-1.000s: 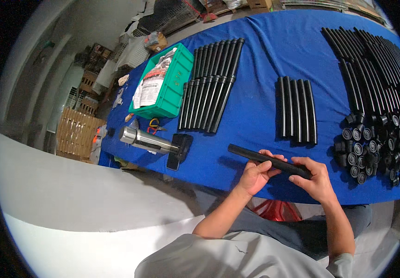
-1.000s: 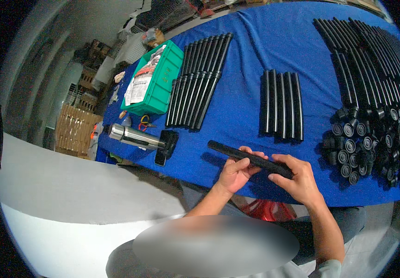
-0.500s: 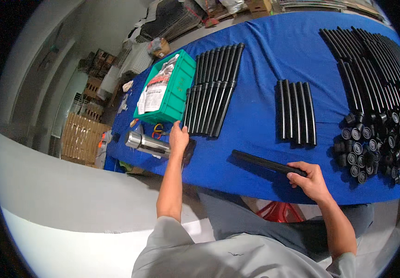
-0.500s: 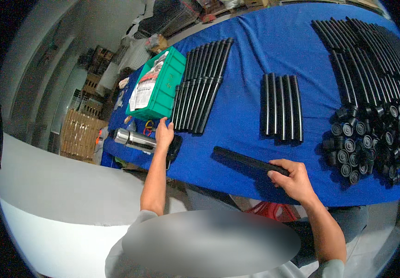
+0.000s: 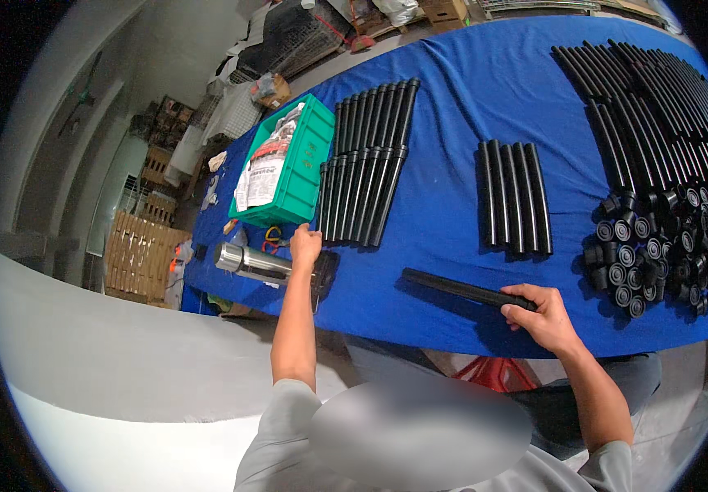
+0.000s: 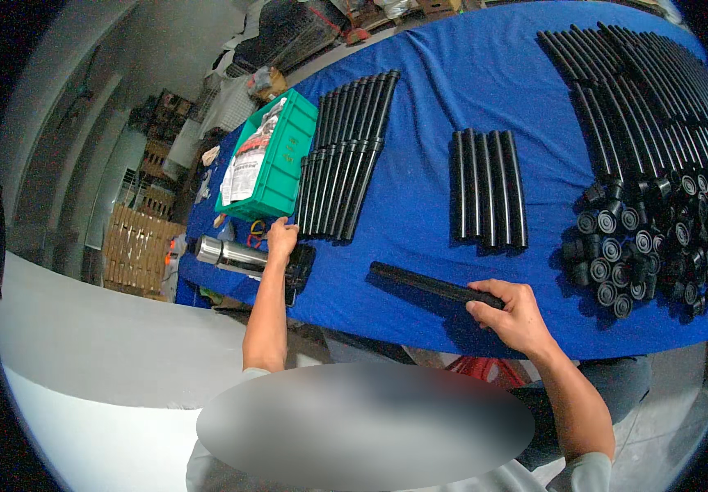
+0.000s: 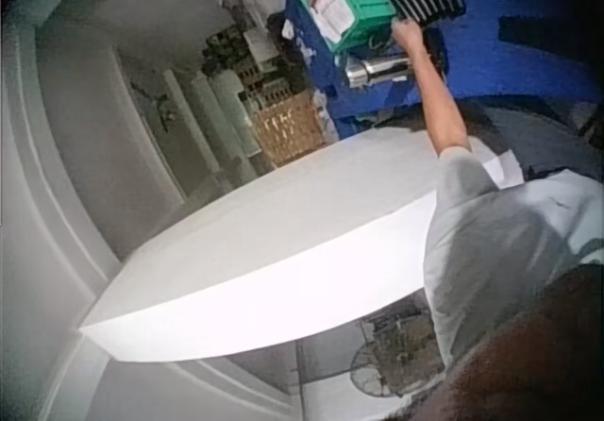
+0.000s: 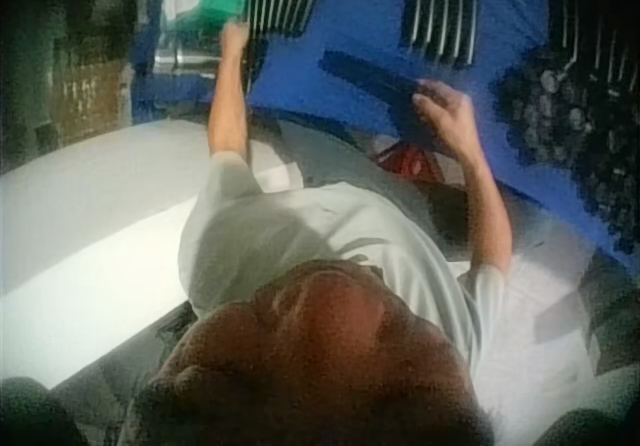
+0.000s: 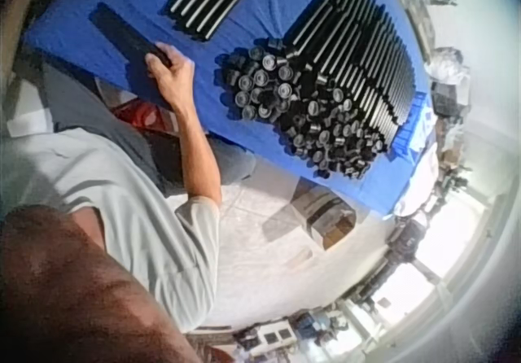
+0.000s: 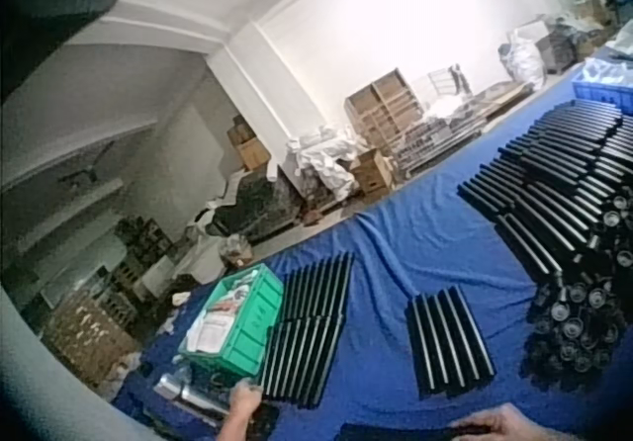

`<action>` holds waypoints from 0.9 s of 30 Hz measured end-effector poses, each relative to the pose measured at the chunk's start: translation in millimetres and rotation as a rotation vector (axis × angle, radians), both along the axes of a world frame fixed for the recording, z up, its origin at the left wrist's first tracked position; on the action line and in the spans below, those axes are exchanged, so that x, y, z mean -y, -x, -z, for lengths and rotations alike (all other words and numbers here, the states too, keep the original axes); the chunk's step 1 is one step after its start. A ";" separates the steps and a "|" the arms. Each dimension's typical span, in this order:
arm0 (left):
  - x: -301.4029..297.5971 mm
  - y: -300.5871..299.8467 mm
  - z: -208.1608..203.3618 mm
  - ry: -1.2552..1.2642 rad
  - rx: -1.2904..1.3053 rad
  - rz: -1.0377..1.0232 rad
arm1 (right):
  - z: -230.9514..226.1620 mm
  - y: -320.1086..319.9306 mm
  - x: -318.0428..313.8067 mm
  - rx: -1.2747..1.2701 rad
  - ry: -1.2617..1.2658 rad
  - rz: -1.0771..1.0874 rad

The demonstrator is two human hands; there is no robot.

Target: Attaching black end caps to black tubes on a table.

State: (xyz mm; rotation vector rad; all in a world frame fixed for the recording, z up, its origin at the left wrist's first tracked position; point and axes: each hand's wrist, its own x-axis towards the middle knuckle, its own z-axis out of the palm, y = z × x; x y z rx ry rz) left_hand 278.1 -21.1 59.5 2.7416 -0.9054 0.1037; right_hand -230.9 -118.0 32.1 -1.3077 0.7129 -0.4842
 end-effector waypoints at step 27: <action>156.8 92.2 33.0 -0.065 0.121 0.847 | -5.1 1.1 -0.5 -0.036 0.050 -0.035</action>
